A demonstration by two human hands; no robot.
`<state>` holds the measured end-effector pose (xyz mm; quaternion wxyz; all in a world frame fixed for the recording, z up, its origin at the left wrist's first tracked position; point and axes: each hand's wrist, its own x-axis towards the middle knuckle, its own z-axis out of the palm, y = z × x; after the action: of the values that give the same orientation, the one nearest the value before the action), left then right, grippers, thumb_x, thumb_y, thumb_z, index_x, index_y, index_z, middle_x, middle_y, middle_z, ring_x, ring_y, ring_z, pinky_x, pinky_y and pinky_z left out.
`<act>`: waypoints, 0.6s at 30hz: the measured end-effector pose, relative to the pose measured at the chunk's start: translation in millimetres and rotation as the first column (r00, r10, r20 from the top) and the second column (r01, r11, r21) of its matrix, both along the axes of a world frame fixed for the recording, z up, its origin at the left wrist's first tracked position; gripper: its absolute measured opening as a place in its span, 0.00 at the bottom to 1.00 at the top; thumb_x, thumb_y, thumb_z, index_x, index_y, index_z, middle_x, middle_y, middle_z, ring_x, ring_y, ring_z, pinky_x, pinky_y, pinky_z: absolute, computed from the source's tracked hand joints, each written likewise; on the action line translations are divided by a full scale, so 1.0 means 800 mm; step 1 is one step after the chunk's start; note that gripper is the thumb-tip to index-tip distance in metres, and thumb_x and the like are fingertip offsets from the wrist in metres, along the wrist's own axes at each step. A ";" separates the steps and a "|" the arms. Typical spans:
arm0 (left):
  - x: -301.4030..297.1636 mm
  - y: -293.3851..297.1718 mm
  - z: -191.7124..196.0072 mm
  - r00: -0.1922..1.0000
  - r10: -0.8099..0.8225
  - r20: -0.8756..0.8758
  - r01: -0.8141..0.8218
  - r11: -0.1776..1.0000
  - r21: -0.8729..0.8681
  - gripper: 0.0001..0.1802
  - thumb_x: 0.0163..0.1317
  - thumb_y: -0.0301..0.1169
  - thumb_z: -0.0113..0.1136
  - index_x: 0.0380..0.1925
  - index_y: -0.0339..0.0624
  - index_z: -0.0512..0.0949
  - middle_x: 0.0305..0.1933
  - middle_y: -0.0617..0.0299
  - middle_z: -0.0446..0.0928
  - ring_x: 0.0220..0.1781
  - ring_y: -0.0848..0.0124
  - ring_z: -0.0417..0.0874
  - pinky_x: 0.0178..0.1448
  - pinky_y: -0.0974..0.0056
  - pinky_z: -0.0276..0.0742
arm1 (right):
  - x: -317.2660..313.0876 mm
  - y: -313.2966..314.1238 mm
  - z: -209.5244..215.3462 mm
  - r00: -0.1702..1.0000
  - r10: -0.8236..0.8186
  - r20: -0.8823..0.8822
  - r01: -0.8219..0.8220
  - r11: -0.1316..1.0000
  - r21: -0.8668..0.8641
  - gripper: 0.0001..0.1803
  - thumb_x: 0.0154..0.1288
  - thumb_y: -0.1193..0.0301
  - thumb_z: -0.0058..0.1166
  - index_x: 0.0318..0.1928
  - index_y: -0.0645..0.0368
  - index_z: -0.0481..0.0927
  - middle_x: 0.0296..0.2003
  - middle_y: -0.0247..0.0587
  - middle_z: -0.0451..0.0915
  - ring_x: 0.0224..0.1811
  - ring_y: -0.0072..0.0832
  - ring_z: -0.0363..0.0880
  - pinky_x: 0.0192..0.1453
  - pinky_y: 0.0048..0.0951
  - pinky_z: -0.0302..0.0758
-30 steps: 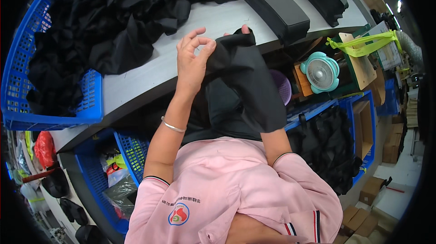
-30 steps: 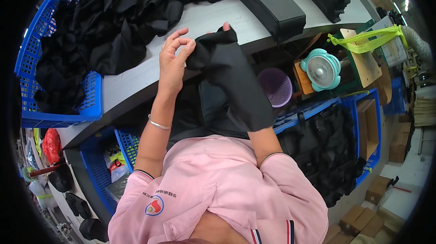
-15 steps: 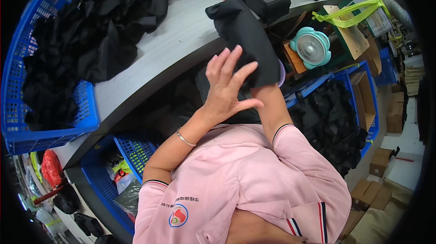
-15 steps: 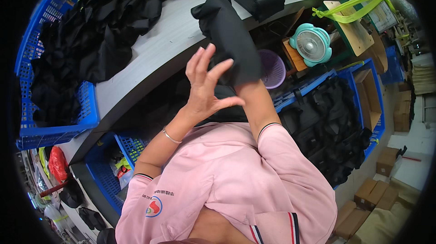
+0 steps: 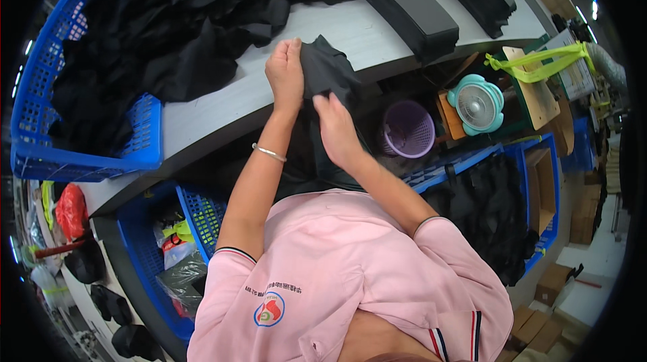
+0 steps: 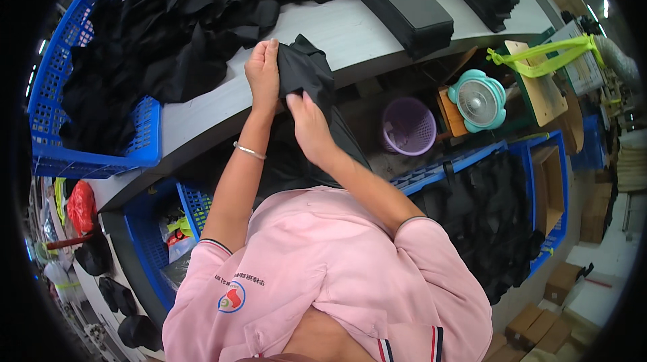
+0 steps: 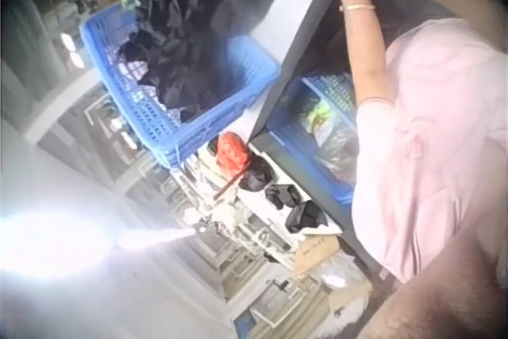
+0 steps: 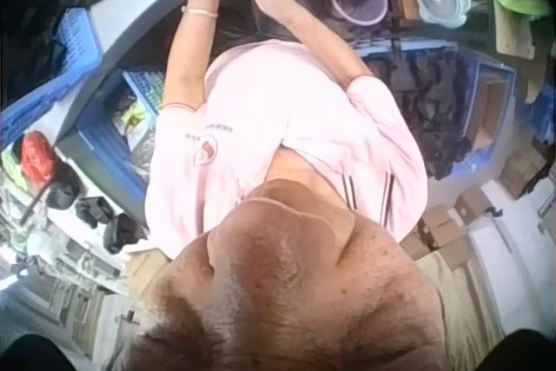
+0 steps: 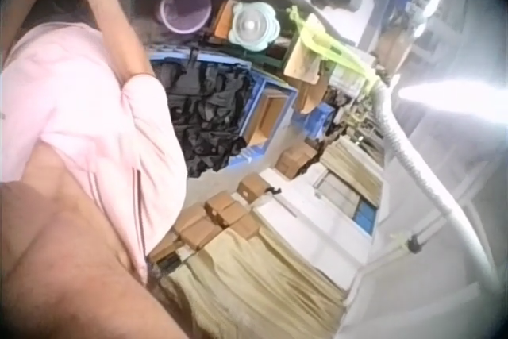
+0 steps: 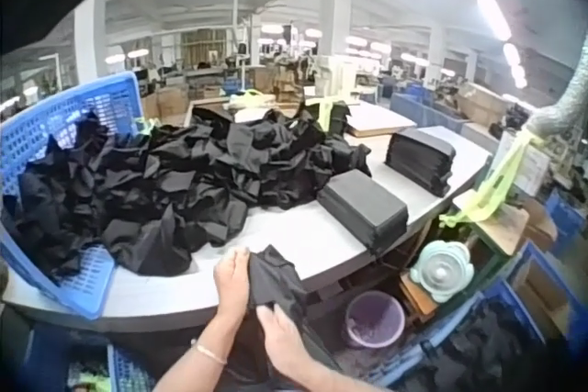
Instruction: Sorting and organizing black fabric components at a workstation in a garment factory.
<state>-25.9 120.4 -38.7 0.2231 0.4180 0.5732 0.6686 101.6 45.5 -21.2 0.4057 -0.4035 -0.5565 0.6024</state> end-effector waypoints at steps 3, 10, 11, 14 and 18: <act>-0.074 0.034 -0.020 0.981 -0.005 0.192 -0.002 0.999 0.039 0.20 0.74 0.41 0.56 0.27 0.37 0.78 0.21 0.68 0.70 0.26 0.79 0.66 0.33 0.69 0.65 | 0.034 -0.060 -0.005 0.966 0.248 0.069 -0.258 0.942 0.213 0.17 0.77 0.71 0.47 0.59 0.68 0.72 0.67 0.48 0.69 0.67 0.25 0.69 0.69 0.27 0.66; -0.041 -0.008 0.034 0.931 -0.193 0.310 0.191 0.981 0.037 0.16 0.74 0.37 0.57 0.29 0.38 0.77 0.27 0.77 0.68 0.31 0.85 0.62 0.34 0.74 0.61 | 0.130 -0.013 -0.051 0.844 -0.225 -0.488 0.005 0.911 -0.412 0.21 0.77 0.64 0.51 0.64 0.58 0.66 0.66 0.51 0.69 0.59 0.35 0.79 0.70 0.40 0.71; -0.028 -0.014 0.043 0.929 -0.207 0.307 0.205 0.978 0.039 0.16 0.74 0.37 0.57 0.29 0.38 0.77 0.27 0.77 0.68 0.31 0.85 0.62 0.34 0.74 0.61 | 0.133 -0.002 -0.055 0.886 -0.312 -0.342 0.189 0.918 -0.349 0.25 0.76 0.65 0.51 0.67 0.58 0.63 0.69 0.53 0.65 0.62 0.36 0.76 0.72 0.40 0.68; 0.021 -0.030 0.058 0.936 -0.351 -0.006 0.351 0.936 -0.004 0.14 0.73 0.34 0.59 0.31 0.35 0.77 0.27 0.75 0.67 0.33 0.84 0.65 0.36 0.74 0.64 | 0.114 0.010 -0.014 0.937 -0.298 -0.182 0.317 0.944 0.091 0.36 0.74 0.66 0.55 0.74 0.63 0.54 0.73 0.55 0.59 0.72 0.40 0.67 0.74 0.38 0.63; 0.077 -0.061 0.091 0.881 -0.384 -0.276 0.377 0.923 -0.081 0.15 0.72 0.33 0.60 0.27 0.35 0.76 0.25 0.76 0.67 0.29 0.84 0.64 0.32 0.72 0.64 | 0.105 0.043 -0.026 0.984 -0.176 0.020 0.175 0.984 0.018 0.13 0.76 0.69 0.52 0.48 0.69 0.79 0.39 0.38 0.85 0.40 0.24 0.79 0.48 0.27 0.75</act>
<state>36.0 71.5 34.2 0.2695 0.6120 0.5145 0.5368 185.6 80.1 -41.9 0.4544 -0.4540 -0.5280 0.5555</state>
